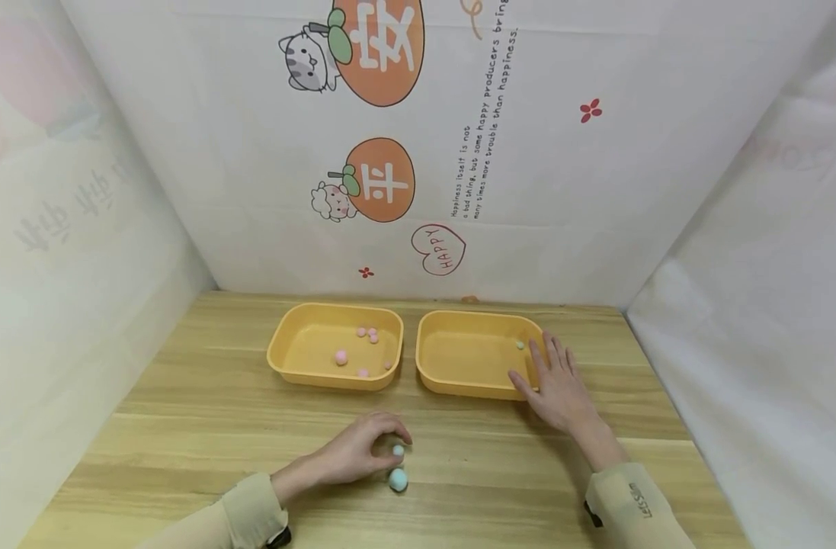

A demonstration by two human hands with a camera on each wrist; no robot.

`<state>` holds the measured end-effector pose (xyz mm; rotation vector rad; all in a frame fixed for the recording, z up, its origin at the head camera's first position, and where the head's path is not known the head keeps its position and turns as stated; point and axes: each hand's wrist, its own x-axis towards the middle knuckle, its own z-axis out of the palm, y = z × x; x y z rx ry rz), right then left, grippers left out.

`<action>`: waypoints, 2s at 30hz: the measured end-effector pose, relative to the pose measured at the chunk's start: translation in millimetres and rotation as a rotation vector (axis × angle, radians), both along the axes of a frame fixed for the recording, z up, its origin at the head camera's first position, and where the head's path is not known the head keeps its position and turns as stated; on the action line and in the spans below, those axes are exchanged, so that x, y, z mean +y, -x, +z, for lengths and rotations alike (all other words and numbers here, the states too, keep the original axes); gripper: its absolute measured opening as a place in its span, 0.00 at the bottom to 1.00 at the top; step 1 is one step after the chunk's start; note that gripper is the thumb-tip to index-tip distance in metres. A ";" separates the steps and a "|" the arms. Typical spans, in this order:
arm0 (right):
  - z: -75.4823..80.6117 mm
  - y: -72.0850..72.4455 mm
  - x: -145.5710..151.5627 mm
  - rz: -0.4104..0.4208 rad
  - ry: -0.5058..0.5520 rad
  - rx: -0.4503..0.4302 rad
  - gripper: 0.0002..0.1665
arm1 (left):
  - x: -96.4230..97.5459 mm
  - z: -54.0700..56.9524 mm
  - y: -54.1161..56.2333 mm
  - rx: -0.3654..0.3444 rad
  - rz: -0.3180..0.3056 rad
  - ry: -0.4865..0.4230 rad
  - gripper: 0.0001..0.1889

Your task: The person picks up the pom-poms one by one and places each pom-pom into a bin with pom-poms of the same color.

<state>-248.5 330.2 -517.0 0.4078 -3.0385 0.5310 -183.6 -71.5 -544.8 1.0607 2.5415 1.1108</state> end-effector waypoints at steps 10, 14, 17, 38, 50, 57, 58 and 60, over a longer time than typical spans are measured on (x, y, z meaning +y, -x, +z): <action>-3.7 -2.3 0.3 -0.003 0.015 0.004 0.54 | -0.6 -9.8 -0.6 0.128 0.008 -0.004 0.08; -4.6 -3.7 0.0 -0.003 0.025 0.010 0.54 | 0.2 -5.3 -3.5 0.129 0.036 0.042 0.08; -4.8 -4.7 -0.4 -0.006 0.028 0.012 0.53 | 1.7 -0.9 -6.4 0.120 0.058 0.078 0.09; -3.6 -2.8 -1.9 -0.015 0.007 0.016 0.53 | -0.6 9.0 -11.2 0.096 0.105 -0.030 0.09; -3.9 0.1 -0.6 -0.015 0.017 0.027 0.53 | 4.9 29.6 -5.6 0.190 0.214 -0.296 0.10; -3.9 0.8 -0.2 -0.018 0.011 0.028 0.53 | 7.6 43.3 8.6 0.203 0.327 -0.452 0.10; -3.9 0.7 -0.2 -0.020 0.010 0.027 0.53 | 8.1 44.6 10.2 0.197 0.340 -0.461 0.09; -3.7 0.5 -0.4 -0.022 0.011 0.025 0.53 | 9.0 46.4 13.0 0.194 0.352 -0.477 0.09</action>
